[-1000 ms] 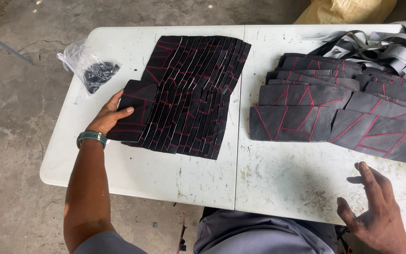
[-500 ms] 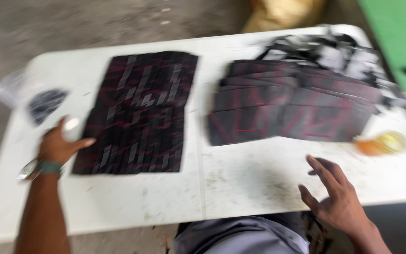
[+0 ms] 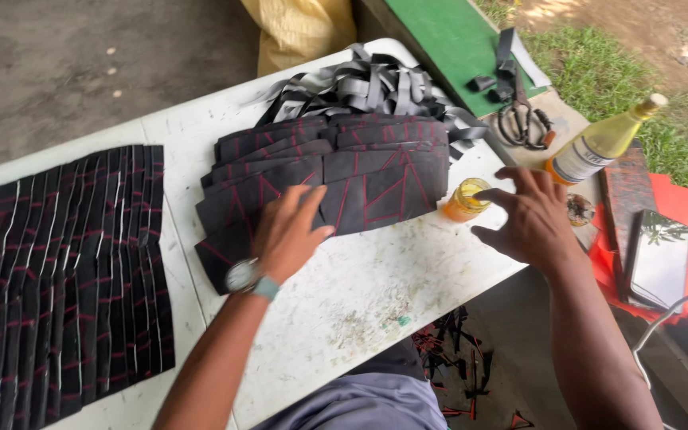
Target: The person repeatedly picks up black fabric pieces with red stitching from a stack on a white table, inspects the seams and edges by hand, and places them back on the stack. The person also occasionally dips a finger into a small jar of yellow substance on the table.
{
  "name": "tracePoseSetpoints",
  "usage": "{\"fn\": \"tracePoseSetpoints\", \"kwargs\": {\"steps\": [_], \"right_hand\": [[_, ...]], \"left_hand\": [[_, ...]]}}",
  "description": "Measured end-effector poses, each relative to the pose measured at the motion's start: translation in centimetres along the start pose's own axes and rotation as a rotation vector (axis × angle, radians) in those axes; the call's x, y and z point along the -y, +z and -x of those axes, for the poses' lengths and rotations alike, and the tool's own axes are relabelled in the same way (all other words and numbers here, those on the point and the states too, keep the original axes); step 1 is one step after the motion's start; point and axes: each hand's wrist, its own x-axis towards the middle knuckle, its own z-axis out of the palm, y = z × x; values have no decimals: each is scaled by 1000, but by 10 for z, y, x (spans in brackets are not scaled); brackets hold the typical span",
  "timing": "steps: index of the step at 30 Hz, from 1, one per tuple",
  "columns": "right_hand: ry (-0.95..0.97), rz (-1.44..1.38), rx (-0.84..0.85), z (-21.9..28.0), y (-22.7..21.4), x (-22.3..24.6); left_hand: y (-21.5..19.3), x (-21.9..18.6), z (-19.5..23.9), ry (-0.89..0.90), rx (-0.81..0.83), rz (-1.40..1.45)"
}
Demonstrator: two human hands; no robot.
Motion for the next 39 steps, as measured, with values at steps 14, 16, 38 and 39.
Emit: {"fn": "tracePoseSetpoints", "kwargs": {"steps": [14,16,38,39], "right_hand": [[-44,-132,90,-20,6,-15],[-96,-176,-37,-1,1,-23],[-96,-596,-270,29,-29,27],[-100,-580,-279,30,-27,29]], "left_hand": [[18,-43,-57,-130,105,52],[-15,-41,-46,-106,-151,224],[-100,60,-15,-68,-587,570],[-95,66,-16,-71,-593,574]]}}
